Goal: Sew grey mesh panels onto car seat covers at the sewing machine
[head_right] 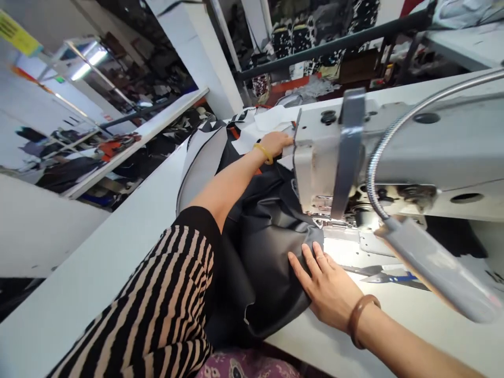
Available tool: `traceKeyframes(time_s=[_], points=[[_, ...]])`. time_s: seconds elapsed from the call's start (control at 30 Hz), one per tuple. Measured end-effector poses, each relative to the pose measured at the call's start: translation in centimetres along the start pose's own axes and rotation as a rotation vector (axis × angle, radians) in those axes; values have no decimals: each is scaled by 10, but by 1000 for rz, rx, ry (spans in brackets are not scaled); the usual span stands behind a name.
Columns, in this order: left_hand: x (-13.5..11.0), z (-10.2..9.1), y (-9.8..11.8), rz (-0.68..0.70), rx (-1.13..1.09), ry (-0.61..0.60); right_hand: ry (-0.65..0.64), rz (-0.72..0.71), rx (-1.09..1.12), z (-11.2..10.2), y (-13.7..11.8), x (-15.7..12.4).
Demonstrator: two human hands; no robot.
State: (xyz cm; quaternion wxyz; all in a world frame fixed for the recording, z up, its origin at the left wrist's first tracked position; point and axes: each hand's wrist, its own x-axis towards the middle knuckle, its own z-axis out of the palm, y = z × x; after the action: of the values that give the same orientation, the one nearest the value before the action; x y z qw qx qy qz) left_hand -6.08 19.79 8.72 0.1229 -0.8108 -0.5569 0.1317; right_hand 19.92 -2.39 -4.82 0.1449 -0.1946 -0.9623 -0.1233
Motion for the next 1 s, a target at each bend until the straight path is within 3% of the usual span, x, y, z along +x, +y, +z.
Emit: traceKeyframes(time_s=[0.1, 0.17, 0.27, 0.33, 0.4, 0.43, 0.5, 0.53, 0.6, 0.67, 0.73, 0.8, 0.87, 0.93, 1.0], points=[[-37, -36, -5, -27, -1, 77, -24, 63, 37, -1, -5, 4], [-78, -60, -18, -75, -3, 85, -60, 58, 37, -3, -6, 7], [-169, -86, -39, -174, 55, 29, -121, 49, 77, -8, -3, 10], [-246, -92, -37, -301, 218, -74, -171, 54, 96, -11, 0, 12], [-323, -89, -12, -419, 345, -250, -220, 52, 95, -13, 2, 13], [-356, -84, 8, -384, 337, -342, -237, 49, 93, -13, 2, 13], [-403, -69, 56, -330, 261, -456, -268, 51, 95, -15, 3, 14], [-416, -61, 78, -308, 210, -499, -279, 55, 96, -16, 3, 14], [-421, -52, 116, -314, 111, -620, -304, 65, 94, -17, 4, 15], [-410, -55, 139, -311, 2, -738, -332, 76, 91, -17, 4, 16], [-388, -69, 151, -153, -171, -736, -354, 87, 107, -17, 5, 17], [-356, -86, 159, 117, -313, -535, -362, 100, 141, -18, 6, 18], [-313, -96, 165, 245, -251, -240, -353, 98, 174, -18, 8, 17], [-263, -94, 168, 172, -104, -76, -334, 77, 194, -17, 11, 15], [-217, -84, 169, 111, -3, -78, -312, 47, 218, -15, 14, 13]])
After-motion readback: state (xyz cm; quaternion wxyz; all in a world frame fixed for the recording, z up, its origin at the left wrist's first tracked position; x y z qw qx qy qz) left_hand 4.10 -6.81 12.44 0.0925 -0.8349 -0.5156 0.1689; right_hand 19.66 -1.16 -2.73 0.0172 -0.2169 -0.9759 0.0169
